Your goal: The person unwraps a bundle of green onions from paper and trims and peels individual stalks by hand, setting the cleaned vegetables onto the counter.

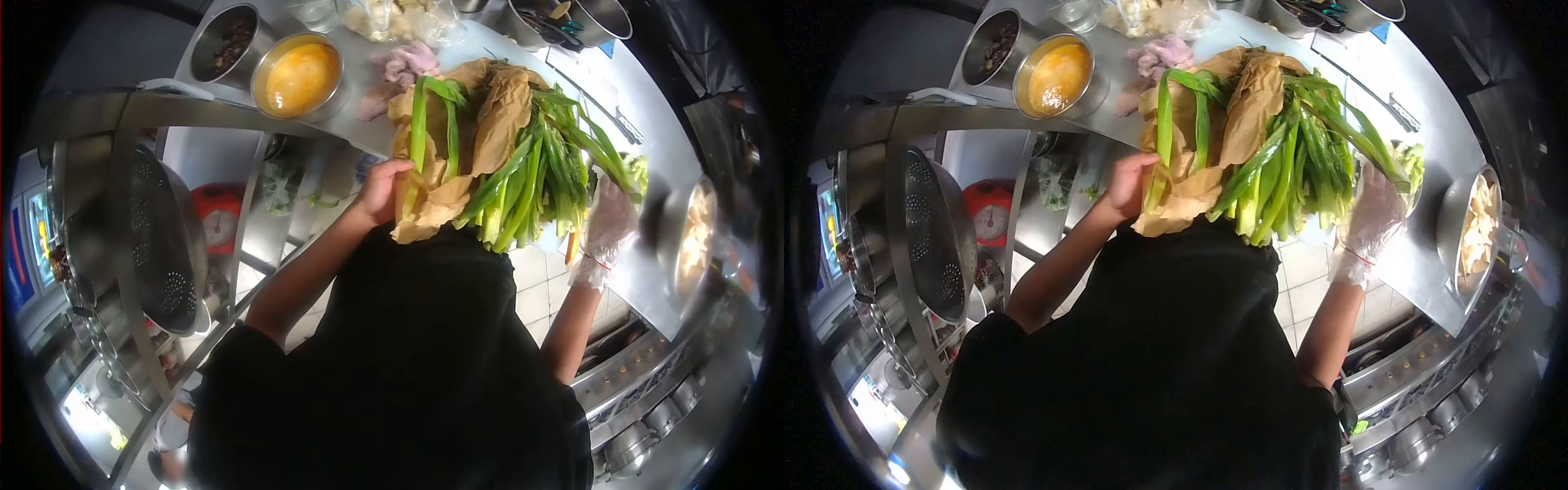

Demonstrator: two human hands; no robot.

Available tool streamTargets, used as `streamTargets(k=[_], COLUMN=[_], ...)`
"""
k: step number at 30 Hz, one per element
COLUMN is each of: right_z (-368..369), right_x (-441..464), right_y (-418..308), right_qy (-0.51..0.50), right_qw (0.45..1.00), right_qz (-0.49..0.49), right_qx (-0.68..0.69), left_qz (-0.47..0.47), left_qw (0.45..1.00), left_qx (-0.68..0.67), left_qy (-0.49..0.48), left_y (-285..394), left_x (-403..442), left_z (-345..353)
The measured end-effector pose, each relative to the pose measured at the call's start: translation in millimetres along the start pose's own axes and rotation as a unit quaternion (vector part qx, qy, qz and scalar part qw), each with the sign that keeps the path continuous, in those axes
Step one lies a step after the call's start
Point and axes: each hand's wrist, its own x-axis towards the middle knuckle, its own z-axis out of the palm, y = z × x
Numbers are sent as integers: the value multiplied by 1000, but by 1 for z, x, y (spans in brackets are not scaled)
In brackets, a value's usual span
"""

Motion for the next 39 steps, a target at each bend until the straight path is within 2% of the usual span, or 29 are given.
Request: streamTargets(k=[2,3,5,7,8,10,12,13,15,16,17,19,21,22,23,24,25,27,28,29,31,33,34,36,38,39], right_z=[1,8,7,4,5,53,102,124,169,188,205,203,205,204,187,177,171,158,152,145,134,127,126,128,133,136], right_x=[-8,-13,-13,-6,-3,-9,-25,-31,-30,-26,-14,4,25,40,68,83,92,102,110,117,130,143,146,149,147,143], right_y=[-10,-17,-22,-26,-24,-35,-37,-32,-2,15,24,43,32,20,30,25,6,-15,-23,-31,-50,-71,-83,-105,-121,-125], right_qy=[19,-7,-35,-28,-31,-73,-104,-144,-302,-371,-448,-482,-424,-409,-393,-404,-384,-302,-300,-271,-222,-222,-230,-250,-273,-281], right_qw=[1000,978,918,933,934,866,773,752,742,716,609,614,679,754,842,906,876,925,925,935,949,952,952,949,944,942], right_qz=[18,-29,-75,-200,-199,-267,-331,-336,-289,-281,-339,-377,-331,-250,-178,-45,-151,-11,-18,21,80,94,94,98,105,112], right_qx=[-13,-206,-389,-297,-294,-416,-531,-549,-524,-521,-561,-499,-499,-449,-324,-117,-251,-229,-233,-228,-210,-190,-182,-165,-150,-144], left_qz=[3,4,7,13,22,31,121,121,217,215,218,200,226,230,230,234,238,276,281,281,197,288,212,130,12,15], left_qw=[1000,999,997,995,993,990,980,980,916,885,883,888,901,929,948,949,950,925,905,907,914,808,774,715,611,602], left_qx=[16,31,58,83,97,114,148,153,331,406,410,409,359,263,161,155,149,207,276,276,353,514,596,686,791,798], left_qy=[24,43,50,60,67,76,51,47,64,73,72,65,88,119,147,142,138,158,161,151,-14,-11,11,-50,-17,-23], left_y=[4,6,11,11,7,4,0,-2,-5,-5,-3,1,0,-3,-8,-9,-16,-30,-36,-42,-45,-47,-39,-7,25,38], left_x=[-6,-10,-18,-22,-20,-23,-31,-30,-28,-28,-30,-37,-33,-31,-29,-24,-15,10,19,31,50,44,47,39,30,16], left_z=[-4,-4,-3,-11,-26,-24,6,10,14,7,10,18,14,11,11,14,12,14,25,31,57,96,93,95,97,111])
